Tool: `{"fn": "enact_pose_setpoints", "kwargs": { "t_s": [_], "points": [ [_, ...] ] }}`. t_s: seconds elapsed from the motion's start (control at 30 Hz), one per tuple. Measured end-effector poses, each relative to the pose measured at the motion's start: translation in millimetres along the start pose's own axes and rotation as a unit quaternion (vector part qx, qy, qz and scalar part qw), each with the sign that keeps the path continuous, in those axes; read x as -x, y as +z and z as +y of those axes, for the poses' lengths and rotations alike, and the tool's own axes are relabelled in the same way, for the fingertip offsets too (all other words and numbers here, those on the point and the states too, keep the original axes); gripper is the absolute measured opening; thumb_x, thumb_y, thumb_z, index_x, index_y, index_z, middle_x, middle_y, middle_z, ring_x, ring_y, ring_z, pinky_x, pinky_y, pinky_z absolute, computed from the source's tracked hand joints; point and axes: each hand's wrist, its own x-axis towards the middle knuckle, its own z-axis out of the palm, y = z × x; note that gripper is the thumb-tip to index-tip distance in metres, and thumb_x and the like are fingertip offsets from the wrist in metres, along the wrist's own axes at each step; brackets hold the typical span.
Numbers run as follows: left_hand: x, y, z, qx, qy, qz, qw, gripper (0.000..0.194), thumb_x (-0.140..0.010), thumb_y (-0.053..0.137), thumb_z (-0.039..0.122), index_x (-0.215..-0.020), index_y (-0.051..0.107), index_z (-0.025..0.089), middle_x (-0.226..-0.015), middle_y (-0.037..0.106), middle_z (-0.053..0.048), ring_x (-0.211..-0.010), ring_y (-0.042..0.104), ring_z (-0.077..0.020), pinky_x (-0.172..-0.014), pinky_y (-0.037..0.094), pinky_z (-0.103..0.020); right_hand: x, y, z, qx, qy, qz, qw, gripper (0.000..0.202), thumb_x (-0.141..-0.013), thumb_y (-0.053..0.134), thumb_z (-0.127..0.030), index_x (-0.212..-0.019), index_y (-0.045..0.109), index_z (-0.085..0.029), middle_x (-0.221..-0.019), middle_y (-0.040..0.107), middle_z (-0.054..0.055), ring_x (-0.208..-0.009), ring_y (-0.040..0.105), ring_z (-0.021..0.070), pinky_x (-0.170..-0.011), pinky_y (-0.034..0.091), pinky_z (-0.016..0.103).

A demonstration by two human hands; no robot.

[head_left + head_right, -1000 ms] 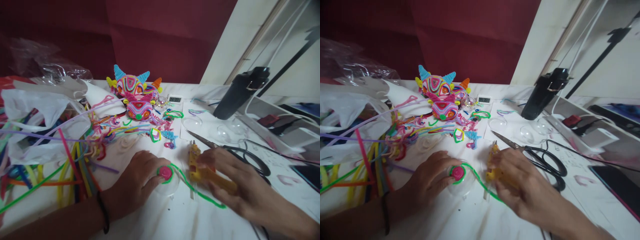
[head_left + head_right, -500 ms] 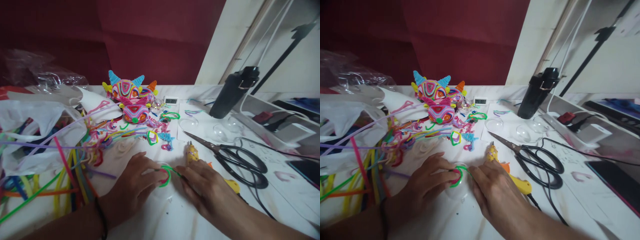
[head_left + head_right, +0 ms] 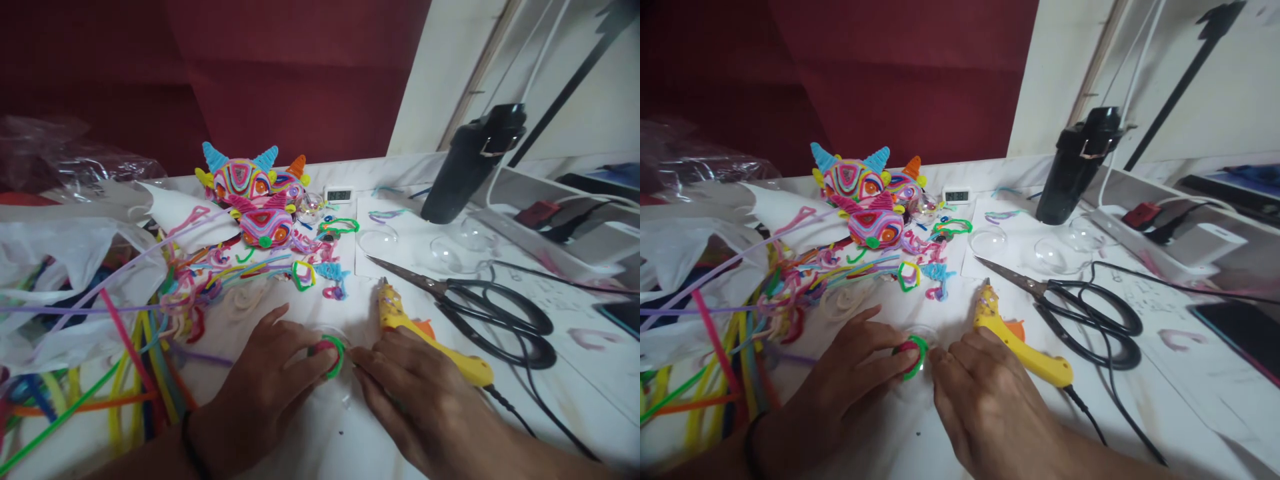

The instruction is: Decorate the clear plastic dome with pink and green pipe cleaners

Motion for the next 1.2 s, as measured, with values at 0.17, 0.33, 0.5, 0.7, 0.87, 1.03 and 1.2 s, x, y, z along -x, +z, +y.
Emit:
{"fn": "enact_pose_setpoints", "kwargs": {
  "t_s": [0.17, 0.33, 0.5, 0.7, 0.87, 1.03, 1.2],
  "points": [
    [1.1, -0.1, -0.2, -0.001, 0.004, -0.006, 1.0, 0.026, -0.093, 0.049, 0.008, -0.115, 0.058, 0.019, -0.107, 0.063, -0.006, -0.102, 0.059, -0.0162, -0.109, 0.033, -0.049, 2.7, 2.1, -3.3, -0.04, 0.029, -0.015, 0.999, 0.021, -0.092, 0.044, -0.012, -0.083, 0.062, -0.013, -0.07, 0.063, 0.007, -0.067, 0.06, 0.0205, -0.066, 0.051, 0.034],
    [2.4, 1.4, -0.4, 0.007, 0.001, -0.018, 1.0, 0.029, -0.092, 0.051, 0.007, -0.118, 0.057, 0.018, -0.12, 0.058, -0.01, -0.117, 0.053, -0.0193, -0.105, 0.043, -0.044, 2.8, 4.8, -5.6, -0.047, 0.037, -0.029, 0.998, 0.022, -0.09, 0.043, -0.008, -0.084, 0.064, -0.014, -0.07, 0.063, 0.006, -0.064, 0.058, 0.0195, -0.063, 0.046, 0.033],
    [1.5, 2.4, -1.2, 0.035, 0.012, -0.015, 0.999, 0.027, -0.095, 0.047, 0.011, -0.12, 0.056, 0.018, -0.121, 0.061, -0.01, -0.117, 0.056, -0.017, -0.096, 0.053, -0.033, 1.7, 12.0, -7.6, 0.03, 0.038, -0.023, 0.999, 0.019, -0.081, 0.05, -0.002, -0.077, 0.062, -0.015, -0.065, 0.062, 0.004, -0.058, 0.054, 0.0189, -0.056, 0.037, 0.032],
    [0.5, 5.0, -5.4, -0.008, -0.008, 0.023, 1.0, 0.026, -0.093, 0.049, 0.012, -0.116, 0.06, 0.019, -0.115, 0.064, -0.009, -0.109, 0.062, -0.0175, -0.092, 0.056, -0.032, -15.4, 9.4, -3.9, 0.072, 0.044, -0.07, 0.994, 0.018, -0.072, 0.057, 0.0, -0.071, 0.061, -0.017, -0.063, 0.064, 0.002, -0.055, 0.054, 0.0163, -0.052, 0.03, 0.031],
    [-3.6, 6.8, -7.4, -0.029, 0.003, 0.055, 0.998, 0.024, -0.093, 0.049, 0.015, -0.113, 0.062, 0.02, -0.11, 0.067, -0.007, -0.103, 0.066, -0.0175, -0.088, 0.058, -0.03, -22.6, 12.0, -6.7, 0.103, 0.032, -0.065, 0.992, 0.016, -0.068, 0.058, -0.001, -0.071, 0.061, -0.016, -0.061, 0.065, 0.003, -0.054, 0.056, 0.0177, -0.054, 0.032, 0.032],
    [-2.9, 4.8, -13.9, -0.042, 0.033, 0.062, 0.997, 0.027, -0.097, 0.044, 0.021, -0.119, 0.06, 0.023, -0.108, 0.069, -0.007, -0.099, 0.068, -0.0158, -0.084, 0.059, -0.024, -16.8, 28.7, -5.3, 0.132, 0.019, -0.02, 0.991, 0.015, -0.068, 0.06, -0.003, -0.073, 0.059, -0.017, -0.064, 0.065, 0.002, -0.055, 0.056, 0.0182, -0.055, 0.033, 0.033],
    [1.3, 10.1, -30.7, -0.106, 0.079, 0.055, 0.99, 0.028, -0.097, 0.046, 0.024, -0.12, 0.06, 0.027, -0.103, 0.072, -0.004, -0.094, 0.07, -0.0148, -0.085, 0.058, -0.021, -7.5, 42.9, 8.4, 0.13, -0.027, 0.076, 0.988, 0.013, -0.083, 0.053, -0.009, -0.077, 0.059, -0.018, -0.059, 0.06, 0.0, -0.052, 0.054, 0.0167, -0.051, 0.036, 0.031]
  ]
}}
